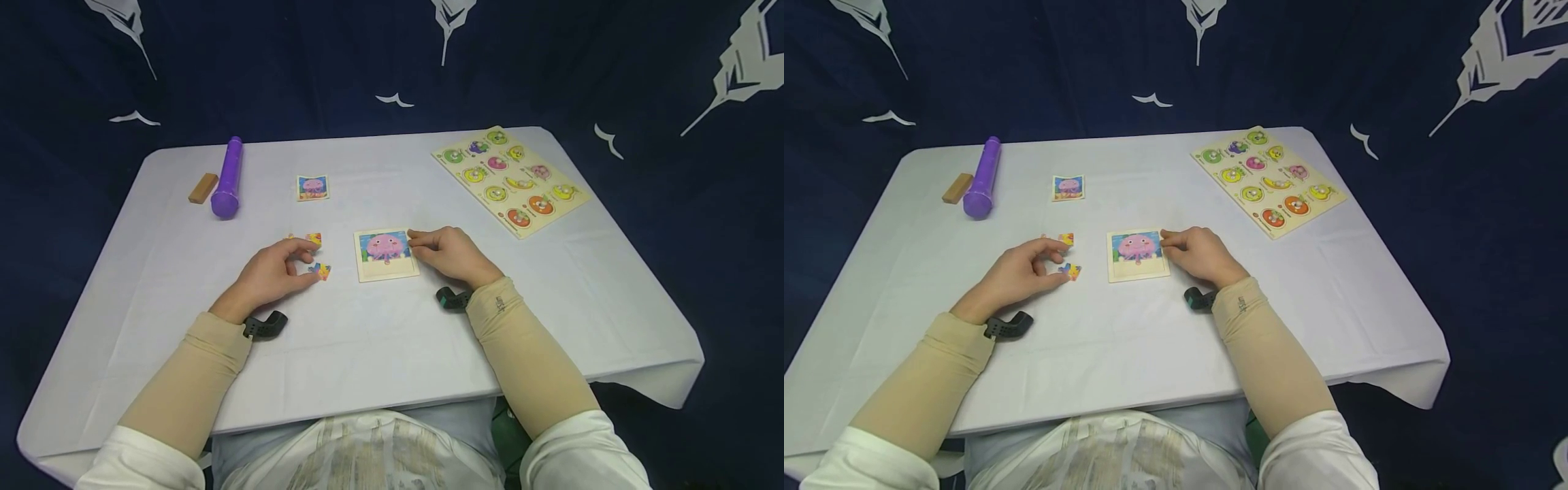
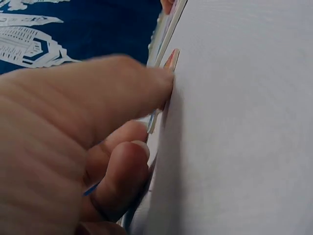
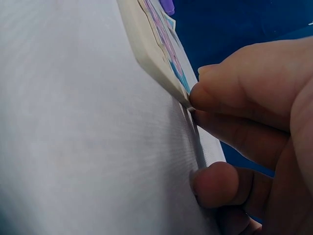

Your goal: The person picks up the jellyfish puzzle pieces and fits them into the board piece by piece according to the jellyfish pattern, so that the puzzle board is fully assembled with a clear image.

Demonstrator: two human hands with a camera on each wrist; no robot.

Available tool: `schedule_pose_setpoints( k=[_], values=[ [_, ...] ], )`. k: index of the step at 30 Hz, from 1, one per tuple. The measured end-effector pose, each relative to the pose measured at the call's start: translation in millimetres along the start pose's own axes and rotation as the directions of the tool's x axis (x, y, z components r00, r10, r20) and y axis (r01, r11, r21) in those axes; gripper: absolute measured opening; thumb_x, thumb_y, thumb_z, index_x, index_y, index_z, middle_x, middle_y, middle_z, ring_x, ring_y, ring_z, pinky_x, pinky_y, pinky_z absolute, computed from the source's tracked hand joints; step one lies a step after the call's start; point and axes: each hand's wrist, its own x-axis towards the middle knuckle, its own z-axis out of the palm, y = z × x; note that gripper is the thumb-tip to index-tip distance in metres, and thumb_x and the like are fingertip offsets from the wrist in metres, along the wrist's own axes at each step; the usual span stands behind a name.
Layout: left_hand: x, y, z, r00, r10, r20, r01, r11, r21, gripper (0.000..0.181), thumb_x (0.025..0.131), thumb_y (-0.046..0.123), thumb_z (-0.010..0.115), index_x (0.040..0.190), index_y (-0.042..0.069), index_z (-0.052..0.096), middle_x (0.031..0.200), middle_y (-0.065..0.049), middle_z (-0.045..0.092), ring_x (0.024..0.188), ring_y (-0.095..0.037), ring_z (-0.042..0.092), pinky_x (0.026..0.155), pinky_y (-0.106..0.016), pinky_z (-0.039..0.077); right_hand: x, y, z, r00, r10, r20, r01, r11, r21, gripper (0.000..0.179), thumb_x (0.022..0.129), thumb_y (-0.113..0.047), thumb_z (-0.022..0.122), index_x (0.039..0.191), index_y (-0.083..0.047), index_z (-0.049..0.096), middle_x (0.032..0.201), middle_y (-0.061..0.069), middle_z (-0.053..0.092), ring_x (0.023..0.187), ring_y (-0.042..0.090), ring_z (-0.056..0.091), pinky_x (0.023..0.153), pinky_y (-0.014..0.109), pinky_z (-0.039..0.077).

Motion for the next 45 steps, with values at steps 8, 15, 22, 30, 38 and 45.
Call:
schedule_pose_setpoints(
  k=[8,15,22,30,38,45],
  values=[
    [-0.7,1.1,-0.3,0.998,0.057,0.014,-0.057,0.998,-0.014,0.043,0.092,0.015,0.078,0.132,0.02,0.066,0.113,0.002,0.075,0.068,-0.017,0.055,0.07,-0.03,0.047,-0.5,-0.1,-0.1,1.0,-0.004,-0.007,0.004,1.0,-0.003,0.028,0.101,-0.024,0.065,0.124,-0.011,0.075,0.146,-0.001,0.061,0.143,0.021,0.049,0.119,0.043,0.037],
    [0.1,5.5,2.8,0.998,-0.04,-0.038,0.044,0.991,0.123,0.056,0.076,0.052,0.089,0.112,0.014,0.069,0.104,-0.003,0.063,0.097,-0.023,0.06,0.087,-0.041,0.048,-0.5,0.8,-0.5,1.0,-0.009,-0.003,0.009,1.0,-0.002,0.028,0.101,-0.023,0.066,0.125,-0.011,0.075,0.146,-0.001,0.06,0.143,0.021,0.049,0.119,0.043,0.036],
    [0.8,6.4,4.6,0.999,-0.028,-0.039,0.033,0.989,0.142,0.043,0.081,0.042,0.087,0.111,0.015,0.072,0.103,-0.003,0.066,0.135,-0.032,0.054,0.091,-0.045,0.049,0.0,-0.1,-1.2,1.0,-0.008,-0.001,0.008,1.0,0.001,0.028,0.101,-0.024,0.066,0.125,-0.011,0.075,0.146,-0.001,0.06,0.143,0.021,0.049,0.119,0.042,0.036],
    [0.0,6.3,2.7,0.996,-0.075,-0.057,0.082,0.99,0.114,0.039,0.085,0.04,0.084,0.108,0.012,0.07,0.101,-0.005,0.067,0.101,-0.026,0.061,0.083,-0.037,0.045,-0.3,-0.5,0.0,1.0,-0.002,0.001,0.002,1.0,0.005,0.028,0.102,-0.024,0.066,0.125,-0.011,0.075,0.146,-0.001,0.06,0.144,0.02,0.048,0.119,0.042,0.036],
    [-1.4,4.8,3.1,0.998,-0.012,-0.066,0.018,0.996,0.09,0.028,0.088,0.031,0.082,0.109,0.015,0.073,0.102,-0.002,0.07,0.079,-0.019,0.054,0.069,-0.033,0.042,0.2,-0.6,-0.6,1.0,-0.011,0.003,0.011,1.0,-0.003,0.029,0.102,-0.024,0.065,0.126,-0.012,0.074,0.147,-0.001,0.06,0.144,0.02,0.048,0.119,0.042,0.036],
    [-1.5,3.7,4.7,0.998,0.001,-0.064,0.002,0.999,0.048,0.03,0.087,0.026,0.084,0.113,0.016,0.071,0.102,-0.001,0.073,0.071,-0.019,0.051,0.061,-0.032,0.04,0.9,1.1,-0.2,1.0,-0.016,0.003,0.016,1.0,-0.005,0.029,0.101,-0.023,0.066,0.126,-0.011,0.074,0.146,-0.001,0.06,0.143,0.02,0.049,0.119,0.042,0.036]
  ],
)
